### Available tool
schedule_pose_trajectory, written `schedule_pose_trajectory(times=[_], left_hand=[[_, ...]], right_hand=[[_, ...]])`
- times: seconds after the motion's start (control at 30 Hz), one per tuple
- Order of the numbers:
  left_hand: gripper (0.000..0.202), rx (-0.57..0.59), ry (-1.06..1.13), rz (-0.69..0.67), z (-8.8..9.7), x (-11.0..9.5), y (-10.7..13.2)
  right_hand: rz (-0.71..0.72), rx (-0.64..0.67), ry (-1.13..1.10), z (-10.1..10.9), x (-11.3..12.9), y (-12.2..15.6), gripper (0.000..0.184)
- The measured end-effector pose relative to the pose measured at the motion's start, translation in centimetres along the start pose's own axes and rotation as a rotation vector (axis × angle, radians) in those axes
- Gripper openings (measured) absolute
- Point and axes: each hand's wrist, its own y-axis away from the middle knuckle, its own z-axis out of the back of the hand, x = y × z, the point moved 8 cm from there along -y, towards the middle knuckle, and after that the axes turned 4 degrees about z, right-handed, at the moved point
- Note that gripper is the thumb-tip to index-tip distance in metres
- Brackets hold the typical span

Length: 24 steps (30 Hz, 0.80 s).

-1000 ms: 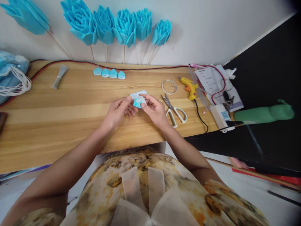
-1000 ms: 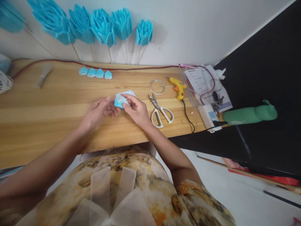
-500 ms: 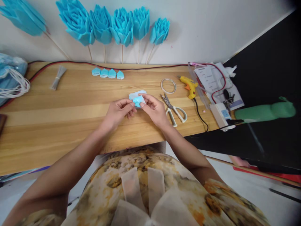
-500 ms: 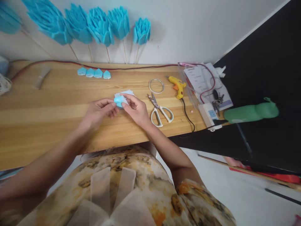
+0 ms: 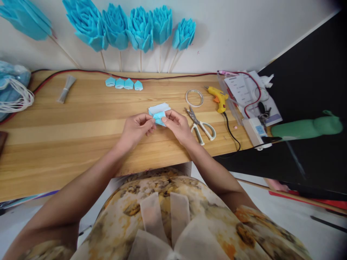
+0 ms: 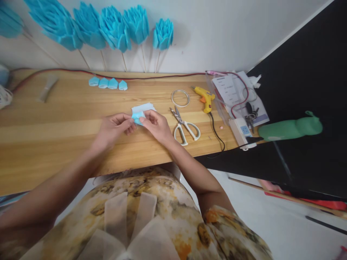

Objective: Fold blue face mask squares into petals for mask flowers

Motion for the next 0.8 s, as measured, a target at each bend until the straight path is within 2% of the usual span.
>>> schedule_pose_trajectory(times=[0.4,0.57,0.67,0.8], left_hand=[[0.024,0.071,0.038,-0.012,-0.5,-0.1,0.0],[0.021,0.043,0.115,0.043,0.0,0.3,-0.2],[0.017,0.024,0.17,0.091,0.3,0.5,-0.2],[0.017,0.023,0.22,0.12,0.3,0.4,-0.1]], right_hand=[[0.011,-0.031,0.018,0.3,0.5,0.0,0.031],[0.042,-0.026,0.031,0.6,0.4,0.0,0.03],[0.109,-0.043,0.079,1.3,0.5,-0.1,0.032],[0.293,-0.072,0.247,2.0,2.0,0.0,0.031]])
